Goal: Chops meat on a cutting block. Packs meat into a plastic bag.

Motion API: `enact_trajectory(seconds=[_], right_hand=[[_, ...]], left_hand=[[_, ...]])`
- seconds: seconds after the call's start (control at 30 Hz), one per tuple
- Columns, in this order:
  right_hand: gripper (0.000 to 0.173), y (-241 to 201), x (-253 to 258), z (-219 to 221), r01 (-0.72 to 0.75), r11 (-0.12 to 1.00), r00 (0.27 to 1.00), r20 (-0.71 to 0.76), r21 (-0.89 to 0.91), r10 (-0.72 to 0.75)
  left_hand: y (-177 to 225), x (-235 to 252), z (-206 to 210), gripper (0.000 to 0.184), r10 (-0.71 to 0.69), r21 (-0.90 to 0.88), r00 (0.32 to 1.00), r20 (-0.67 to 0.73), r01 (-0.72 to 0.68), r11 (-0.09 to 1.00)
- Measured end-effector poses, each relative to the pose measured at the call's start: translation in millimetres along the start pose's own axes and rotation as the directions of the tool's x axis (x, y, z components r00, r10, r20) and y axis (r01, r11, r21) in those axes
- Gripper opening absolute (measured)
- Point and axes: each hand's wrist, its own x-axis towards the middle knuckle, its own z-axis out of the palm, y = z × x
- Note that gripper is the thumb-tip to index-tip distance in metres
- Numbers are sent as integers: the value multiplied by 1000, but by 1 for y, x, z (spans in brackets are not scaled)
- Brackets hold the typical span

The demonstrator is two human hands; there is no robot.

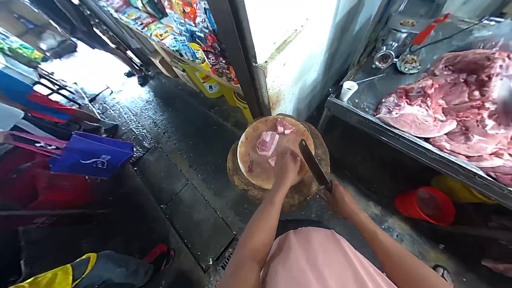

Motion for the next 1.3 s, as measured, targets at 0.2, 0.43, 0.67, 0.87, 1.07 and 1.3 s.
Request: enact_trajectory(seconds=[0.2, 0.43, 0.67, 0.87, 1.07, 1.3], right_hand=[[42, 4, -1, -1, -40, 999, 999, -17, 11, 40], [40, -9, -39, -9, -12, 1000, 1000, -19, -26, 11], [46, -46, -54, -4, 44, 985, 998, 61, -167, -34], [48, -59, -47, 2, 4, 982, 997, 80, -190, 11], [47, -54, -51, 5, -6, 990, 1000, 17, -143, 8], [44, -60, -47, 0, 14, 986, 998, 65, -169, -3]], left_hand=[[-55, -5, 13, 58, -142, -298, 989, -40, 124, 947], [-92, -7, 25, 58, -84, -527, 992, -98, 20, 850], [-89, -7, 34, 60, -108, -588, 986, -130, 11, 809], [-90, -17, 33, 55, -104, -637, 988, -110, 10, 771], [-83, -15, 27, 46, -112, -625, 987, -112, 17, 780], [-84, -17, 28, 47, -88, -621, 990, -108, 2, 784]])
